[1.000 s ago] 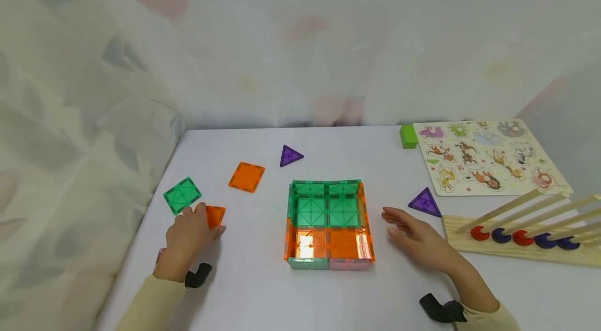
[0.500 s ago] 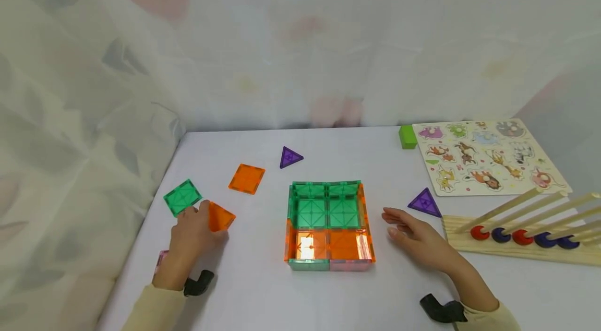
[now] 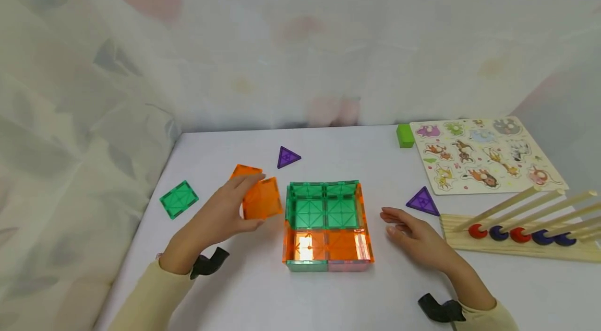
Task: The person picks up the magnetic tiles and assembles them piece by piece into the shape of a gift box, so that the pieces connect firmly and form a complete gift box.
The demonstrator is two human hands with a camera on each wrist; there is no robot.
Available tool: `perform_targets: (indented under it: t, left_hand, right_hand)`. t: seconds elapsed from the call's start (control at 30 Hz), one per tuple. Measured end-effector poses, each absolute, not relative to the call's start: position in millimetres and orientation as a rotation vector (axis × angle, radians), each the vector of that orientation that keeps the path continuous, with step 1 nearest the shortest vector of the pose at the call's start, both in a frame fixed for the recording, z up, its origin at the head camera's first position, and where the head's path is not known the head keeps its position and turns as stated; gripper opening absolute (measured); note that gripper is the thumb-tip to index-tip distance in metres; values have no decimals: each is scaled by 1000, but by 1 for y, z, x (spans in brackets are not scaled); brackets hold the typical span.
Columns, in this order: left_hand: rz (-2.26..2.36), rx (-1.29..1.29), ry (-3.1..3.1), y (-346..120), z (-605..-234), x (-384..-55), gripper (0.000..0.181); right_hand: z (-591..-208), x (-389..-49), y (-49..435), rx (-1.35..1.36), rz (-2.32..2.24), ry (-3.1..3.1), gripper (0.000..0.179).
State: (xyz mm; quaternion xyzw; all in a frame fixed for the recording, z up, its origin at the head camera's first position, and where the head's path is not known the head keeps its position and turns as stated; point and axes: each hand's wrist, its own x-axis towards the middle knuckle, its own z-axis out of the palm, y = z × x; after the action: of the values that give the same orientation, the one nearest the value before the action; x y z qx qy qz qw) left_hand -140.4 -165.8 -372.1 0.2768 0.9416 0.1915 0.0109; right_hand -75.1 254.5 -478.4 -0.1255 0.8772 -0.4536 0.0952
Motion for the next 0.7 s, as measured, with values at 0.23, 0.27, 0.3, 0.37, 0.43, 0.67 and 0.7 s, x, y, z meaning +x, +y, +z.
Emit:
perform_targets:
  t: [0.23, 0.27, 0.3, 0.37, 0.43, 0.67, 0.7]
  left_hand:
    - [647, 1088, 2870, -130, -362, -155, 81]
    - [655, 1098, 2859, -126, -361, -156, 82]
    - [661, 1108, 2850, -121, -361, -158, 82]
    - [638, 1112, 2830, -112, -359, -162, 82]
    - [586, 1115, 2809, -103, -358, -164, 82]
    - [385, 1235, 2701, -62, -356, -170, 81]
    - [368, 1256, 2689, -56, -356, -171, 81]
  right_hand:
    - [-479, -75, 255, -354, -1371, 2570, 46]
    - [-479, -75, 255, -352, -1374, 2567, 46]
    - [-479, -76, 256, -350, -1378, 2566, 46]
    - [-479, -76, 255, -346, -1382, 2564, 46]
    - [-480, -76, 255, -345, -1384, 2563, 46]
    - [-480, -76, 255, -349, -1389, 2571, 45]
    - [-480, -76, 255, -347, -1397, 2570, 44]
